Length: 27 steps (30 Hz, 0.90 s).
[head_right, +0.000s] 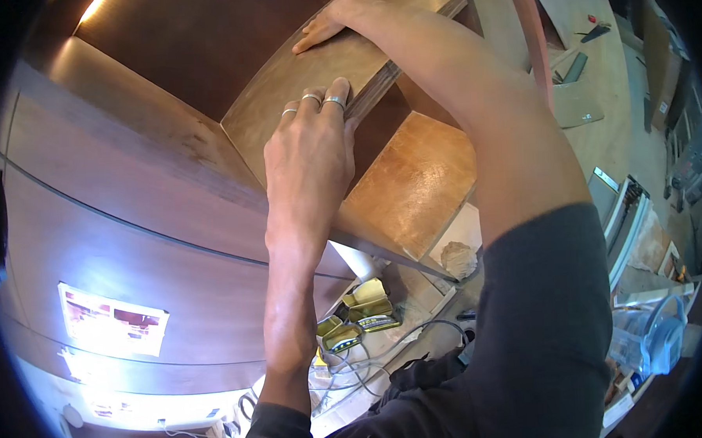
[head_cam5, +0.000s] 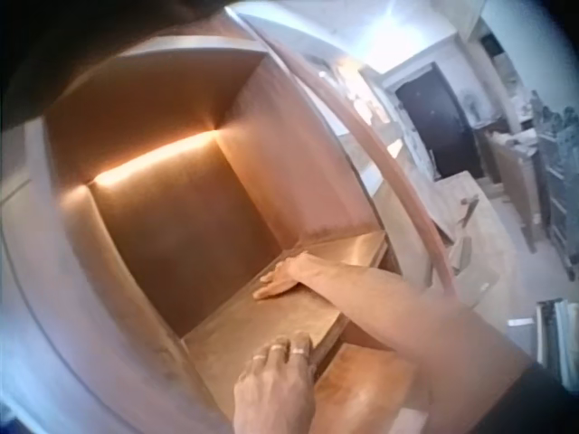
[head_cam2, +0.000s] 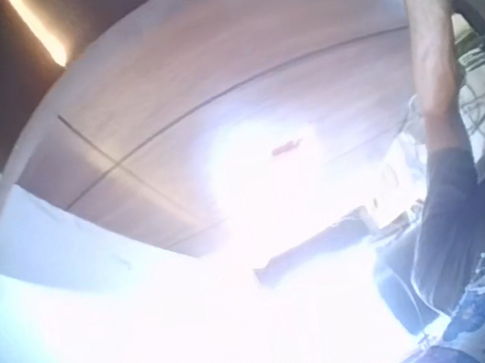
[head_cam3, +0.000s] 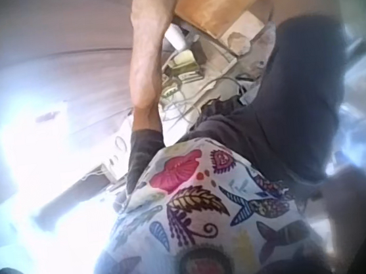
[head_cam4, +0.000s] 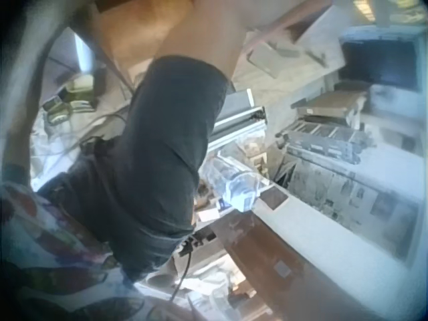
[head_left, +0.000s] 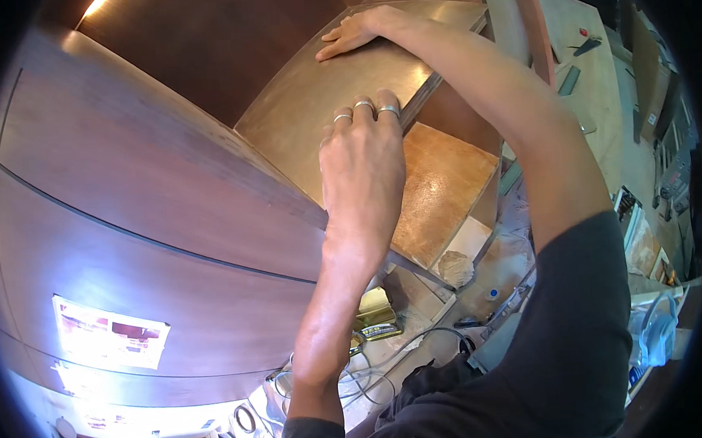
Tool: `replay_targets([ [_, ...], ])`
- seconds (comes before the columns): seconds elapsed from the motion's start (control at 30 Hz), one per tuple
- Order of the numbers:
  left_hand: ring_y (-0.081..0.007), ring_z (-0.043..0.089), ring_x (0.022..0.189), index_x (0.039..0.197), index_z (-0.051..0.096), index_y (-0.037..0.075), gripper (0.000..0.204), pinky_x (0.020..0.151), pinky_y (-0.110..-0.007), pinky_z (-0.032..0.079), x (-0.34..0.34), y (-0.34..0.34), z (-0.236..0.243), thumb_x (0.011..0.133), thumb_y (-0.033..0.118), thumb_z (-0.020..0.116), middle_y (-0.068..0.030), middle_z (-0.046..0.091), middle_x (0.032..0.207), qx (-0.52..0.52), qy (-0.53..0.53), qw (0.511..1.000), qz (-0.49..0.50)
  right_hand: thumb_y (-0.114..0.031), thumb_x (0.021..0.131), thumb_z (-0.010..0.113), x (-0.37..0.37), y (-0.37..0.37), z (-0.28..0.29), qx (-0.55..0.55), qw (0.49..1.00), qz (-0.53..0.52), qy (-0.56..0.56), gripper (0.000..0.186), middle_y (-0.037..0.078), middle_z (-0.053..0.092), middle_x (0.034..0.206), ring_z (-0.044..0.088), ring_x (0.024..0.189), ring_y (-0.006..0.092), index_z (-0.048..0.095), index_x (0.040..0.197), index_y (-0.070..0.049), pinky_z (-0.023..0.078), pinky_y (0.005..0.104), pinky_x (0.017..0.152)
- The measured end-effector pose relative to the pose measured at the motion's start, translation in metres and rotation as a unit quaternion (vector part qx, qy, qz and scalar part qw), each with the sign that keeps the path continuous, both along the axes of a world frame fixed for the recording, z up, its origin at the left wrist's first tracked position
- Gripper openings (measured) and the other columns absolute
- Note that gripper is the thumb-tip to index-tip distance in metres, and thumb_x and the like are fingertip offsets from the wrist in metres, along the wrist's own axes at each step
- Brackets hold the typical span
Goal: The person measures a large sheet of gold-colored metal using a tape measure, then cuts it with a utility knife. They sand the cut edges with a sanding block and fit the panel into a wooden cabinet structure.
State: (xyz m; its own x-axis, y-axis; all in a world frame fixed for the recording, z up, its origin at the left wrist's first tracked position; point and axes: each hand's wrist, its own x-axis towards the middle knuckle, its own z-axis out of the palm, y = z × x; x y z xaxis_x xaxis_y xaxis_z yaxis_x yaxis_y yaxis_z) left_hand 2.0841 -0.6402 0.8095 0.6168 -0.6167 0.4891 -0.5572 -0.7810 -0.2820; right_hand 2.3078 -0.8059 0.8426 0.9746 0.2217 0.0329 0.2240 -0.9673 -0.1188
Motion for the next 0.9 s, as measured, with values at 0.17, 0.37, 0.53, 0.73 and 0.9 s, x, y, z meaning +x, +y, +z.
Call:
replay_targets([
  [0.17,-0.0313,0.064,0.098,0.118,0.058,0.004,0.034,0.078,-0.04,0.054,-0.001,-0.004,-0.002,0.085,0.008,0.065,-0.0155,0.064,0.109,-0.014,-0.02,1.0,0.013,-0.084,0.074,0.048,0.003,0.017,0.018,-0.026,0.999,-0.047,0.005,0.093,0.012,0.045,0.146,0.043,0.134,0.0302,0.044,0.145,-0.025,0.034,0.0462,0.111],
  [0.37,-0.0294,0.062,0.098,0.115,0.057,0.001,0.034,0.079,-0.039,0.054,0.004,-0.009,-0.009,0.081,0.004,0.061,-0.0152,0.062,0.105,-0.016,-0.06,0.998,-0.017,-0.08,0.076,0.052,0.006,0.031,0.026,-0.035,0.998,0.015,0.046,0.086,0.011,0.051,0.138,0.048,0.126,0.0289,0.049,0.141,-0.023,0.038,0.0449,0.107],
  [0.53,-0.0335,0.061,0.101,0.121,0.06,0.003,0.033,0.083,-0.042,0.052,0.009,-0.008,-0.009,0.089,0.008,0.06,-0.0172,0.064,0.111,-0.038,-0.049,0.998,-0.02,-0.076,0.077,0.055,0.009,0.041,0.03,-0.029,0.994,0.066,0.077,0.081,0.01,0.055,0.132,0.052,0.12,0.0278,0.054,0.137,-0.022,0.041,0.0438,0.103],
  [0.73,-0.0336,0.062,0.099,0.119,0.061,0.003,0.03,0.083,-0.042,0.052,0.007,-0.011,-0.007,0.09,0.008,0.057,-0.0172,0.065,0.111,-0.046,-0.041,0.998,-0.024,-0.072,0.078,0.059,0.012,0.045,0.035,-0.03,0.99,0.093,0.103,0.074,0.009,0.06,0.124,0.056,0.112,0.0265,0.059,0.132,-0.021,0.044,0.0424,0.099],
  [0.9,-0.0287,0.063,0.094,0.116,0.06,0.001,0.034,0.074,-0.036,0.054,0.003,-0.011,0.003,0.082,0.007,0.059,-0.0137,0.064,0.099,0.047,-0.051,0.997,0.021,-0.068,0.079,0.062,0.011,0.056,0.041,-0.022,0.987,0.113,0.114,0.069,0.009,0.065,0.117,0.06,0.106,0.0254,0.063,0.128,-0.02,0.047,0.0413,0.095],
])
